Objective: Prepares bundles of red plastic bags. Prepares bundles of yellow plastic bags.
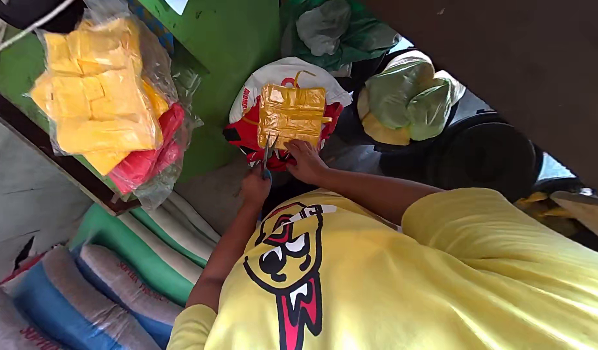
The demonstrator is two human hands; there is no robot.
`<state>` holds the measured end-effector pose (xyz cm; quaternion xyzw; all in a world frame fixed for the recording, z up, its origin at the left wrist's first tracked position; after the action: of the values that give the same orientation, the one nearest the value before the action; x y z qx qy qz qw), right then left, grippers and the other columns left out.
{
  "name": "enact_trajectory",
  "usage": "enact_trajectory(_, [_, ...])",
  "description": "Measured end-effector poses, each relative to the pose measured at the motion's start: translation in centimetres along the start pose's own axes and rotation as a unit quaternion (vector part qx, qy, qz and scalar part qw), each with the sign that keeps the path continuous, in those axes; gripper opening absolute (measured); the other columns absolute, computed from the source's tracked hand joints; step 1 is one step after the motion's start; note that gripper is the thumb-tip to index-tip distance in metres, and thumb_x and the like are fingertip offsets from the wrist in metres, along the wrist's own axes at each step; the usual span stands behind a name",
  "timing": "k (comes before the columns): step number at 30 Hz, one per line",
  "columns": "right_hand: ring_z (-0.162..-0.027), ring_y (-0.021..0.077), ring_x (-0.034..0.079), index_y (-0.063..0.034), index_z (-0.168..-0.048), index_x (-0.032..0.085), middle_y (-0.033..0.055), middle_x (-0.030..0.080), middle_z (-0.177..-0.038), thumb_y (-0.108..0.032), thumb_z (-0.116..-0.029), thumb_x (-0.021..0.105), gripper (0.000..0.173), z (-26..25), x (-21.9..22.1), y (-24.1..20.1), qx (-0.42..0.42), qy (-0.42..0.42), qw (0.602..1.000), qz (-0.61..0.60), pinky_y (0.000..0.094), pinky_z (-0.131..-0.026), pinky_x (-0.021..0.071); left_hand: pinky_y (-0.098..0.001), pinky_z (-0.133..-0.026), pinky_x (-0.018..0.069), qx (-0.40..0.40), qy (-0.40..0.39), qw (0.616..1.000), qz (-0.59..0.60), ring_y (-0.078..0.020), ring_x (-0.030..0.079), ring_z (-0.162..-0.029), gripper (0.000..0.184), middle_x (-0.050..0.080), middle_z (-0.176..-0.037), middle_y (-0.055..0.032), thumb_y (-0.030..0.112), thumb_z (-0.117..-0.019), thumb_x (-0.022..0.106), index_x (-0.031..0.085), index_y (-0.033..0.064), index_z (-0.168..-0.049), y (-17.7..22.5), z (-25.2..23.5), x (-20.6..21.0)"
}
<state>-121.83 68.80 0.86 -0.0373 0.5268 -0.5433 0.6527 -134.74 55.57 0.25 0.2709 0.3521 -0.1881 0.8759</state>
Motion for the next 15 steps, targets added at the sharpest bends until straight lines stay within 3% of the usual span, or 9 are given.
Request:
enact_trajectory(1, [-0.146, 0.0409, 0.038, -0.0101, -0.154, 0.046, 0.0183, 0.044, -0.157, -0.025, -0.0968, 0.068, 0.064, -1.1, -0.9, -0.4, -0.031, 0.000, 0.999, 0.013, 0.0622, -0.117, 0.0337, -0.0588, -0.098, 0.0527, -0.017, 0.005, 1.000, -0.004, -0.0400, 0.064, -0.119, 0.055, 0.063, -0.133, -0.0225, 0.020, -0.0951, 0.066, 0.054, 0.0133, -0.149, 0.3, -0.4, 0.0])
enact_trajectory(2, [-0.149, 0.0393, 0.034, -0.0090, -0.156, 0.043, 0.0169, 0.042, -0.159, -0.026, -0.0956, 0.070, 0.068, -2.4, -1.9, -0.5, -0.040, 0.012, 0.999, 0.030, 0.0614, -0.119, 0.0308, -0.0584, -0.097, 0.0531, -0.028, 0.008, 1.000, -0.011, -0.0392, 0.064, -0.119, 0.056, 0.064, -0.132, -0.0217, 0.021, -0.0951, 0.065, 0.053, 0.0150, -0.150, 0.6, -0.8, 0.0])
enact_trajectory(4, [-0.159, 0.0380, 0.012, -0.0050, -0.164, 0.019, 0.0155, 0.014, -0.172, -0.037, -0.0866, 0.081, 0.104, -5.1, -3.8, 0.3, 0.000, 0.038, 0.995, 0.089, 0.0643, -0.124, 0.0157, -0.0592, -0.096, 0.0537, -0.037, 0.012, 0.999, -0.027, -0.0392, 0.065, -0.118, 0.054, 0.064, -0.132, -0.0214, 0.024, -0.0968, 0.064, 0.053, 0.0162, -0.150, 1.4, -1.7, -0.1])
enact_trajectory(5, [-0.160, 0.0384, -0.001, -0.0028, -0.165, 0.007, 0.0159, -0.001, -0.174, -0.044, -0.0782, 0.087, 0.125, -6.3, -4.2, 1.3, 0.034, 0.045, 0.992, 0.113, 0.0684, -0.123, 0.0071, -0.0596, -0.095, 0.0539, -0.034, 0.016, 0.999, -0.039, -0.0397, 0.065, -0.118, 0.054, 0.064, -0.133, -0.0217, 0.024, -0.0977, 0.063, 0.053, 0.0163, -0.150, 1.8, -2.0, -0.1])
enact_trajectory(7, [-0.158, 0.0394, -0.015, -0.0028, -0.164, -0.006, 0.0161, -0.017, -0.172, -0.055, -0.0607, 0.095, 0.153, -8.3, -4.0, 3.7, 0.089, 0.052, 0.985, 0.138, 0.0756, -0.119, -0.0030, -0.0584, -0.098, 0.0529, -0.020, 0.022, 0.998, -0.062, -0.0401, 0.062, -0.123, 0.054, 0.060, -0.138, -0.0218, 0.025, -0.0987, 0.062, 0.052, 0.0159, -0.151, 2.6, -2.7, 0.0])
enact_trajectory(9, [-0.157, 0.0385, -0.019, -0.0077, -0.165, -0.008, 0.0126, -0.021, -0.171, -0.064, -0.0518, 0.095, 0.162, -9.1, -3.2, 5.3, 0.098, 0.053, 0.982, 0.150, 0.0773, -0.116, -0.0075, -0.0554, -0.102, 0.0513, 0.006, 0.040, 0.997, -0.067, -0.0398, 0.059, -0.128, 0.053, 0.059, -0.140, -0.0224, 0.023, -0.0979, 0.063, 0.053, 0.0141, -0.150, 3.6, -3.4, -0.1])
enact_trajectory(11, [-0.157, 0.0384, -0.019, -0.0098, -0.166, -0.007, 0.0123, -0.022, -0.171, -0.074, -0.0493, 0.089, 0.164, -9.4, -2.7, 6.1, 0.091, 0.049, 0.978, 0.179, 0.0767, -0.117, -0.0076, -0.0524, -0.105, 0.0501, 0.017, 0.044, 0.996, -0.071, -0.0380, 0.057, -0.130, 0.054, 0.058, -0.141, -0.0217, 0.023, -0.0975, 0.065, 0.054, 0.0141, -0.149, 4.3, -4.1, 0.0])
enact_trajectory(15, [-0.157, 0.0365, -0.022, -0.0113, -0.165, -0.012, 0.0112, -0.028, -0.169, -0.072, -0.0472, 0.091, 0.168, -9.6, -2.7, 5.9, 0.114, 0.024, 0.976, 0.183, 0.0776, -0.116, -0.0058, -0.0504, -0.107, 0.0487, 0.027, 0.039, 0.997, -0.061, -0.0365, 0.057, -0.131, 0.050, 0.058, -0.141, -0.0209, 0.020, -0.0981, 0.063, 0.055, 0.0134, -0.147, 5.4, -5.0, 0.2])
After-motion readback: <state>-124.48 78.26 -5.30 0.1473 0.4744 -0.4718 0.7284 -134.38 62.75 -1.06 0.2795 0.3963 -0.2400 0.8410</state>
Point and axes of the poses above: each hand's wrist, its own z-axis away from the middle knuckle, its own x-axis out of the palm, y = z × x, the point moved 7 cm from there along -z, towards the middle knuckle
